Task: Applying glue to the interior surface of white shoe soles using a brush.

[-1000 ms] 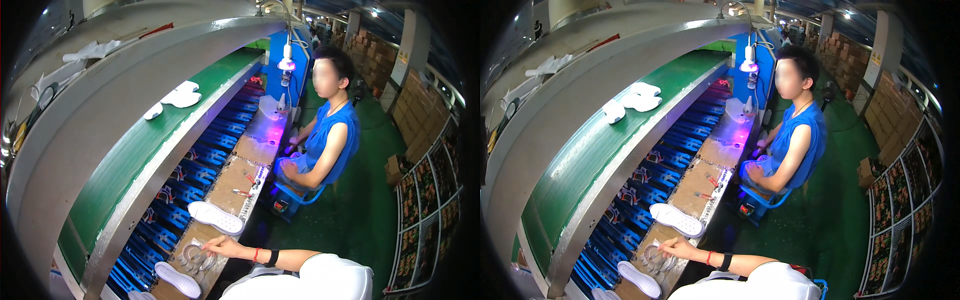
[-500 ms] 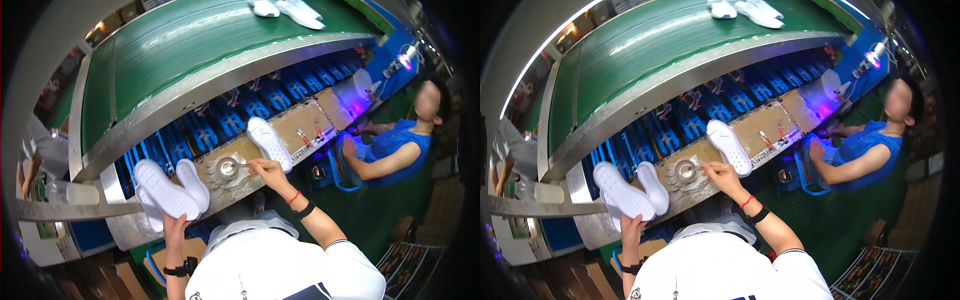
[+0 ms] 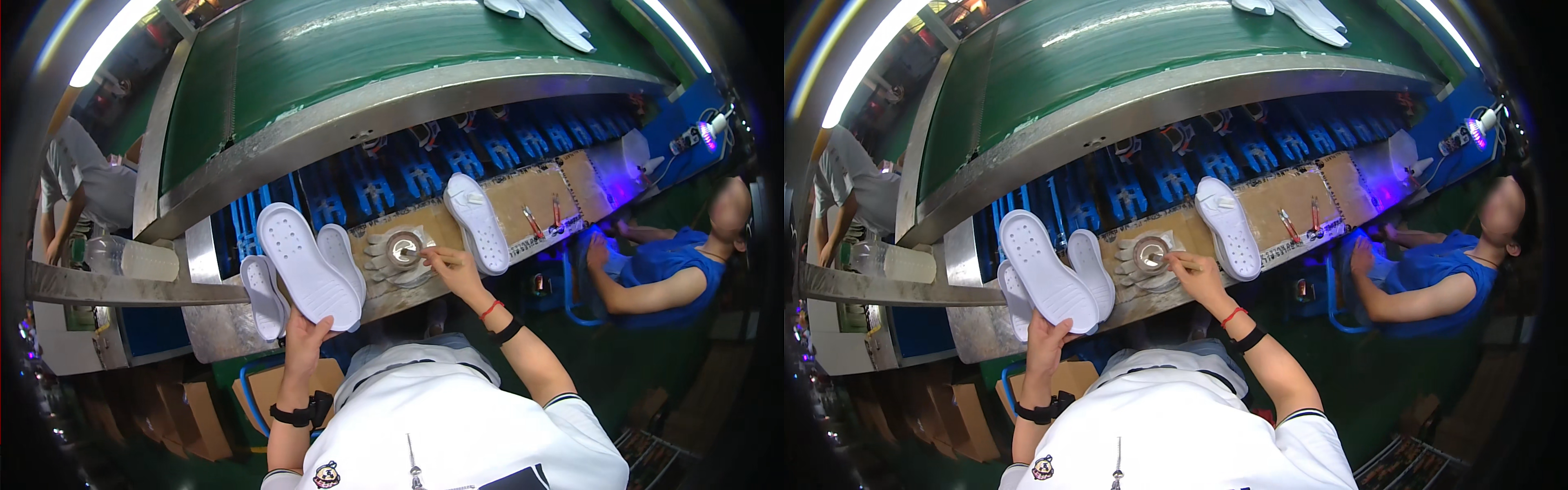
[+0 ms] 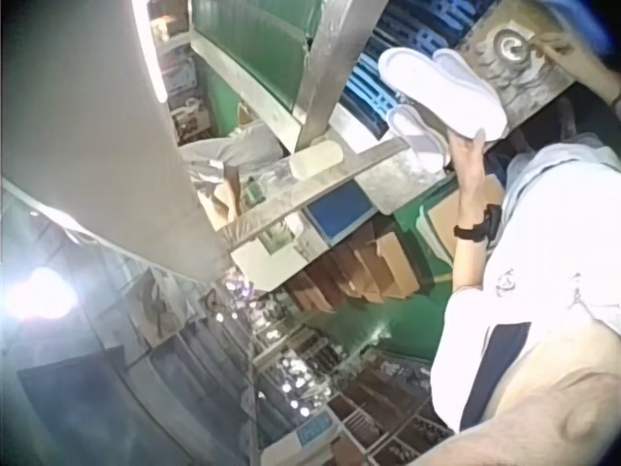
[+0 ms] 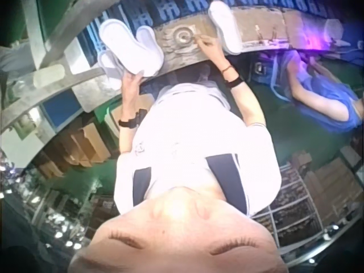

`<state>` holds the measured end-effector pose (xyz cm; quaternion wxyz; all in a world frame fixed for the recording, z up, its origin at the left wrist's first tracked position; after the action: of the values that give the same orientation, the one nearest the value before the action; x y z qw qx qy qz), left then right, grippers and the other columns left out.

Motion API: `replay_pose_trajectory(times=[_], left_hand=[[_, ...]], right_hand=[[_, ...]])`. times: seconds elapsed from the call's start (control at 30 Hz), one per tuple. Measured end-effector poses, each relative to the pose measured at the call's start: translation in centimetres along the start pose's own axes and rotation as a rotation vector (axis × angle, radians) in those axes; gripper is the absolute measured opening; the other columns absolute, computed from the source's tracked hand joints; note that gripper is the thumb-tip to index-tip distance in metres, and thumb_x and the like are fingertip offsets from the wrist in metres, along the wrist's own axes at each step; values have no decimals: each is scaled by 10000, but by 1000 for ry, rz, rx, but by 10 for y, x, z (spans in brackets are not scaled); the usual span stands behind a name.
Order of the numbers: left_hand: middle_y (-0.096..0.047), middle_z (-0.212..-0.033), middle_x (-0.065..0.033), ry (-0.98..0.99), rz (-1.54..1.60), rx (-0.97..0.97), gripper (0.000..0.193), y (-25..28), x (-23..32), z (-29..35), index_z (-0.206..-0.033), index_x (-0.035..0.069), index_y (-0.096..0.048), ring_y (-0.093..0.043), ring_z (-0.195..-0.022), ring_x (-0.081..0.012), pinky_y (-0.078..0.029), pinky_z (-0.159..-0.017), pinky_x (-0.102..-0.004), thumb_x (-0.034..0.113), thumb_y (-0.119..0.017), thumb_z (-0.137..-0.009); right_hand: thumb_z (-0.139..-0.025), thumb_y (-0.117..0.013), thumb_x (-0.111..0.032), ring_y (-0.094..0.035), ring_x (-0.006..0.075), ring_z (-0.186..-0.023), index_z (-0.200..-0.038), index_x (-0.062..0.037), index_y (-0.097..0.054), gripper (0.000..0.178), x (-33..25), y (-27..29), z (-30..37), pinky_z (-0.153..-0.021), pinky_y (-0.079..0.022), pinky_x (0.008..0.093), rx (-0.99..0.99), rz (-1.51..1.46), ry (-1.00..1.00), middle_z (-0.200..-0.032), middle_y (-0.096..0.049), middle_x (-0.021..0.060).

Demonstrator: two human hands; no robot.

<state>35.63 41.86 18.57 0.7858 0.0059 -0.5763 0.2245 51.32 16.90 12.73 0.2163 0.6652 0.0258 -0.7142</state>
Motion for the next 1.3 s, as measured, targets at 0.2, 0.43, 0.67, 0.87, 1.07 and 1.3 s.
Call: replay_pose_trajectory(times=[0.2,0.43,0.67,0.87,1.07,1.3], left_hand=[[-525,-1181,-129,10,13,2,508,5,-8,1,-1285,6,-331,-573,-1046,-214,-550,-807,-345,-61,-539,-826],[-525,-1188,-129,-33,-25,2,481,-8,1,-8,-1268,-3,-345,-569,-1055,-211,-533,-835,-334,-43,-546,-833],[-529,-1161,-133,-268,-101,65,424,-35,34,-20,-1222,-42,-383,-533,-1066,-180,-435,-917,-299,-54,-560,-837],[-546,-1114,-125,-371,-138,81,370,-57,52,-21,-1177,-47,-409,-551,-1021,-169,-444,-889,-284,-57,-558,-839],[-548,-1109,-124,-386,-180,57,385,-66,57,-20,-1205,-47,-403,-553,-1001,-155,-466,-839,-261,-46,-545,-846],[-559,-1088,-119,-404,-241,54,404,-69,57,-18,-1221,-46,-397,-569,-967,-143,-481,-799,-246,-22,-553,-850]], right_hand=[[-890,-556,-156,-623,99,-678,-953,-7,-681,204,2,1,-2,-610,-479,221,-9,-26,-37,-751,-681,79],[-888,-543,-140,-641,118,-689,-954,20,-672,215,-7,10,2,-632,-489,228,-2,-67,-23,-781,-686,105],[-919,-490,-110,-633,153,-674,-966,73,-648,247,-84,41,35,-618,-505,236,81,-334,59,-771,-671,141],[-921,-462,-78,-653,177,-678,-945,84,-648,247,-139,33,61,-632,-523,248,-54,-368,235,-768,-670,170],[-895,-495,-48,-664,176,-668,-923,80,-654,206,-148,19,59,-612,-525,242,-114,-269,296,-775,-677,155],[-872,-495,-22,-671,171,-667,-898,64,-663,191,-159,22,59,-583,-509,233,-122,-192,373,-767,-681,143]])
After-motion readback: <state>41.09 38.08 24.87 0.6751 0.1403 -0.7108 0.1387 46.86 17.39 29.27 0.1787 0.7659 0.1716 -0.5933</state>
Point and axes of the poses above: each hand's wrist, its own z-axis away from the middle knuckle, its own y-axis out of the back of the hand, x = y × z, the point moved 8 cm from there along -z, towards the middle knuckle
